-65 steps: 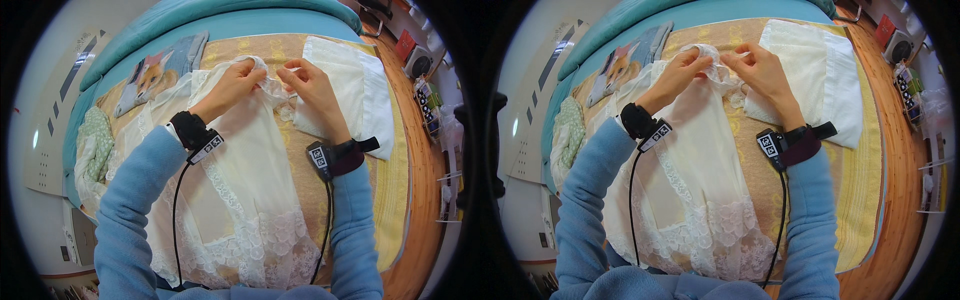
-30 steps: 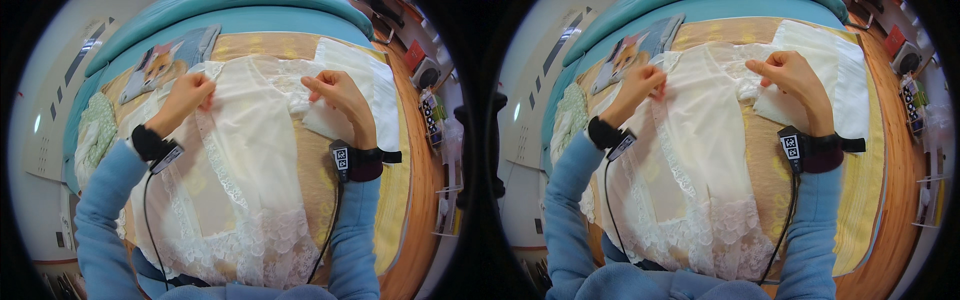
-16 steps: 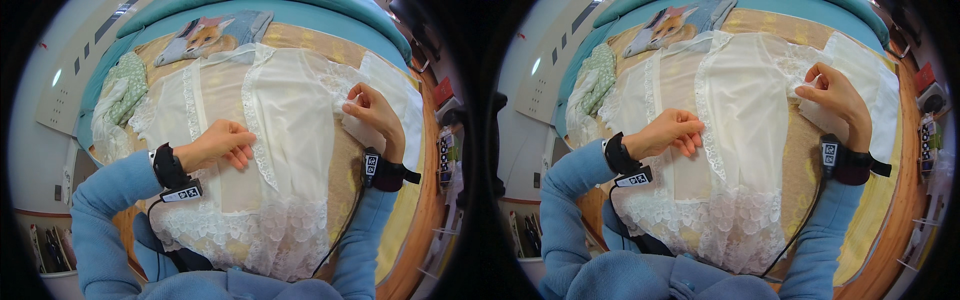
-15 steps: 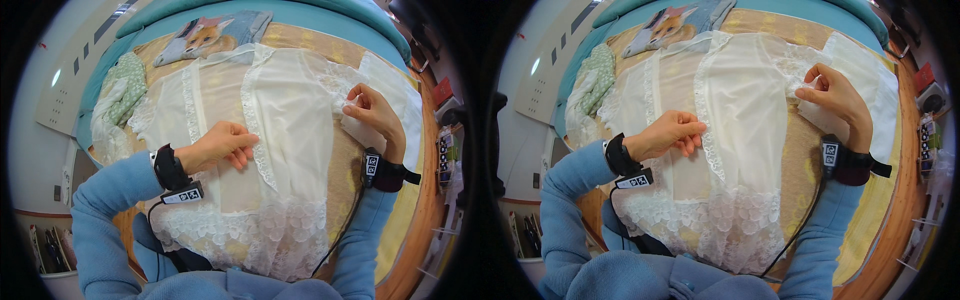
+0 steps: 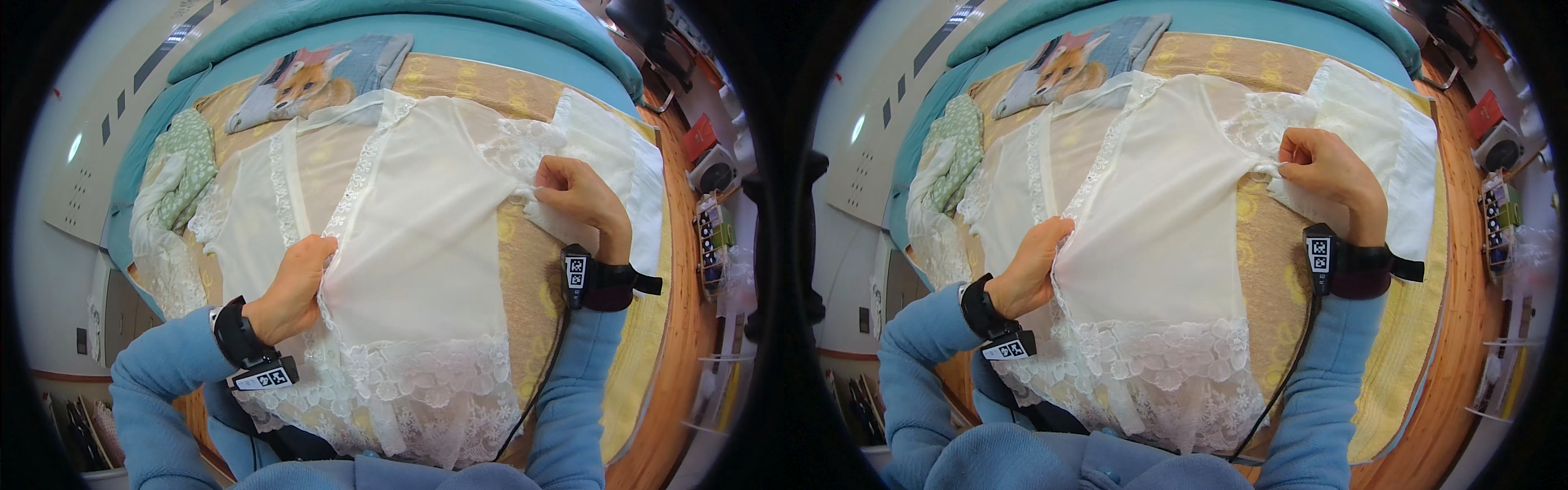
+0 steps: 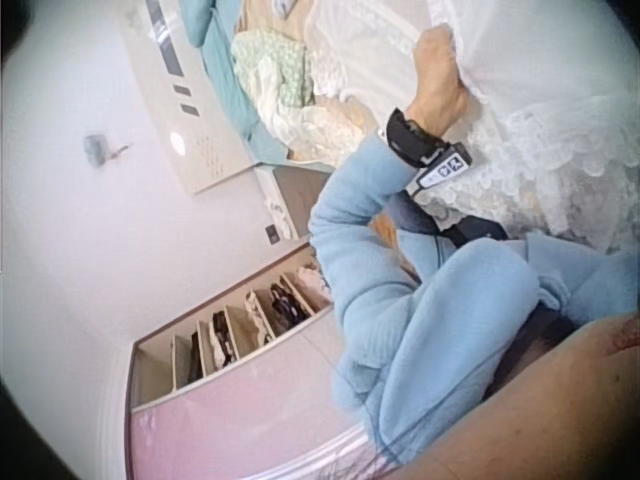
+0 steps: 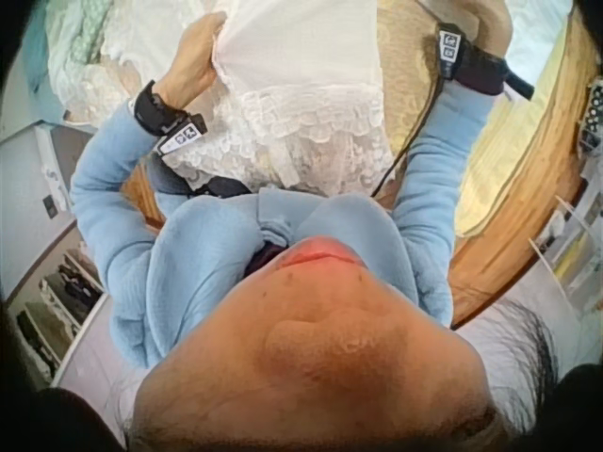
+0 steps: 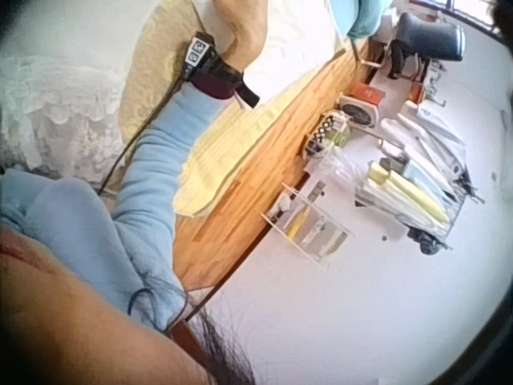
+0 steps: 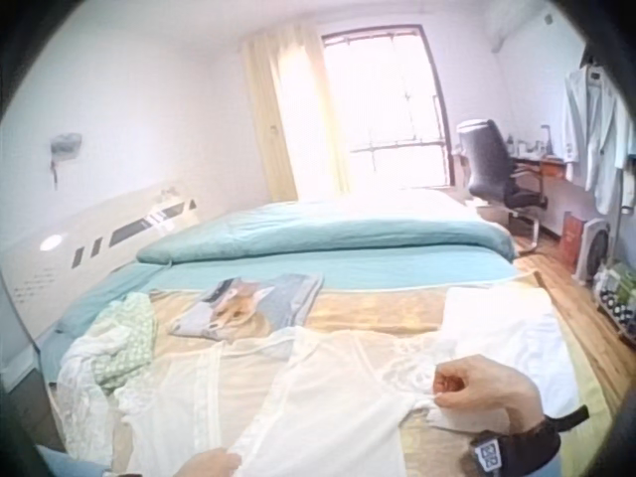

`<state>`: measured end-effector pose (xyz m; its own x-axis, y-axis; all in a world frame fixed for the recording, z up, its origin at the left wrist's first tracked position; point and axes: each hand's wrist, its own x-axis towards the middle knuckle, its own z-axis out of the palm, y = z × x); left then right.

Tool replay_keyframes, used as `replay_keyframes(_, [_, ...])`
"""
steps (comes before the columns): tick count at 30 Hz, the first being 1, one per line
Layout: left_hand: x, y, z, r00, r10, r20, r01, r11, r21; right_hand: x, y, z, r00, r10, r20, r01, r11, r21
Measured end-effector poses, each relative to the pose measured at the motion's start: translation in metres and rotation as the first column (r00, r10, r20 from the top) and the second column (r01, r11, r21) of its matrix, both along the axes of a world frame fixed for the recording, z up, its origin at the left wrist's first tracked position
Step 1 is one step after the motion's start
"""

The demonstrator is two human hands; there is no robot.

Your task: The person removes a white lace garment from a plastic bag and places it on a bed. They then unfold the garment, smooth it out, and fold it neatly on the bed.

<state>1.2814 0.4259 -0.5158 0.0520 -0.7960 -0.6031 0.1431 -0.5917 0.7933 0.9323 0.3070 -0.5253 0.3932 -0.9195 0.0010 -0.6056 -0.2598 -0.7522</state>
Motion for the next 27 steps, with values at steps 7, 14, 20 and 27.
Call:
replay_keyframes(7, [0.025, -0.017, 0.008, 0.756, -0.578, 0.308, 0.510, 0.815, 0.277, 0.000, 0.002, 0.000, 1.000, 0.011, -0.024, -0.010, 0.998, 0.070])
replay_keyframes(14, [0.031, -0.167, 0.022, 0.617, -0.325, 0.717, 0.631, 0.748, -0.204, -0.004, -0.007, 0.004, 0.978, -0.157, 0.138, 0.165, 0.985, -0.048])
replay_keyframes(20, [0.002, -0.233, -0.017, 0.637, -0.142, 0.757, 0.422, 0.887, -0.189, 0.009, -0.011, -0.008, 0.869, -0.373, 0.326, 0.473, 0.822, -0.317])
replay_keyframes(27, [0.000, -0.232, -0.021, 0.765, -0.223, 0.604, 0.449, 0.858, -0.251, 0.019, -0.012, -0.014, 0.875, -0.333, 0.352, 0.415, 0.890, -0.188])
